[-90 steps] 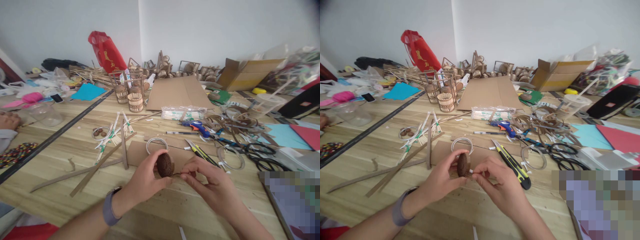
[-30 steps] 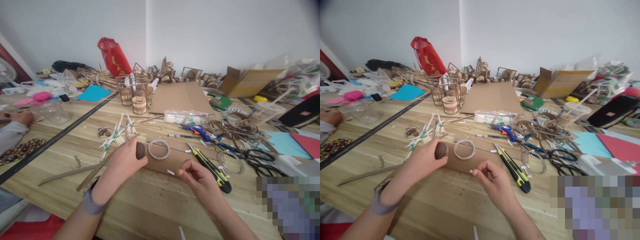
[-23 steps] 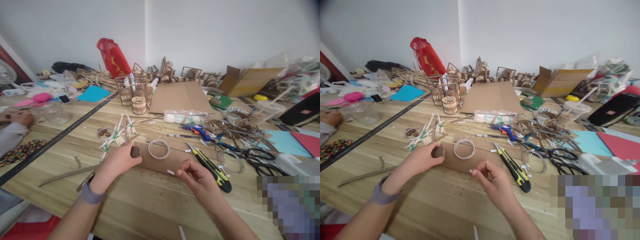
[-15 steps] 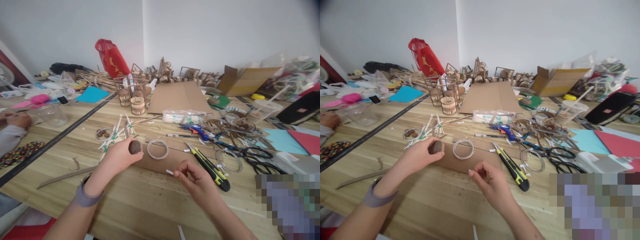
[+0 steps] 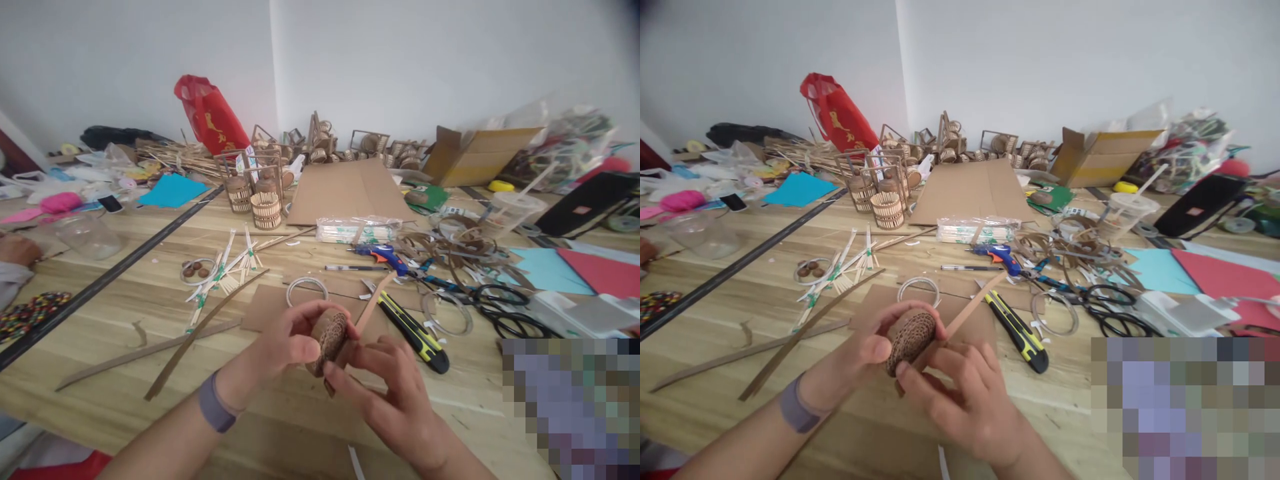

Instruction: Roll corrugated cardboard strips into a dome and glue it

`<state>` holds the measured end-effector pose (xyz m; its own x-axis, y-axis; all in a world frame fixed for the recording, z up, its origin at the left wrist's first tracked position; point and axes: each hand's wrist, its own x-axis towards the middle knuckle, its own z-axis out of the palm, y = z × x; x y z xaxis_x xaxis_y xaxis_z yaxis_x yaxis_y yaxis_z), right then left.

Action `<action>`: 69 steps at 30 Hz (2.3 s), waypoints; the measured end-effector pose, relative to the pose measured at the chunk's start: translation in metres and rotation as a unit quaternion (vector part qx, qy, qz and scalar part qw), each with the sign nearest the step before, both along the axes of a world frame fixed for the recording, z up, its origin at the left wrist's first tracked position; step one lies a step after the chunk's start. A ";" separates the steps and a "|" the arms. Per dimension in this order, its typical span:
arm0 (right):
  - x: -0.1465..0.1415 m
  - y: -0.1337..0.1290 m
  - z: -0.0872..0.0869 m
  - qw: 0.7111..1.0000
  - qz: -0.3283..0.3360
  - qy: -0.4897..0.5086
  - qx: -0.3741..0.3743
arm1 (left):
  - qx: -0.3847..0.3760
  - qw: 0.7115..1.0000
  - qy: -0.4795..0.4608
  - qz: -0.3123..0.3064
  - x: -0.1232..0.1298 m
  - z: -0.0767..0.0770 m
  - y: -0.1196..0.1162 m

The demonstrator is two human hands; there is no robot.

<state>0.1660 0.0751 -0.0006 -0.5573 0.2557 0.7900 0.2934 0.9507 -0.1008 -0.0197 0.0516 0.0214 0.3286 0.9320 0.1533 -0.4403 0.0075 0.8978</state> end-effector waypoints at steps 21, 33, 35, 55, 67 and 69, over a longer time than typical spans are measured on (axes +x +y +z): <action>0.011 0.015 0.005 0.997 -0.029 -0.049 -0.048 | -0.071 0.980 0.181 -0.053 -0.005 -0.010 -0.003; 0.002 0.011 0.019 0.997 -0.018 -0.047 -0.051 | -0.048 0.979 0.194 -0.044 -0.003 -0.003 -0.003; 0.002 0.011 0.019 0.997 -0.017 -0.058 -0.041 | -0.050 0.976 0.208 -0.044 -0.003 -0.003 -0.003; -0.003 0.009 0.021 0.996 0.010 -0.086 -0.033 | -0.020 0.958 0.287 -0.008 -0.004 -0.011 -0.006; -0.003 0.004 0.012 0.996 -0.027 0.033 -0.077 | -0.014 0.978 0.206 0.028 -0.002 -0.004 -0.015; -0.003 0.005 0.013 0.993 0.008 0.034 -0.110 | -0.002 0.982 0.185 0.028 -0.003 -0.005 -0.016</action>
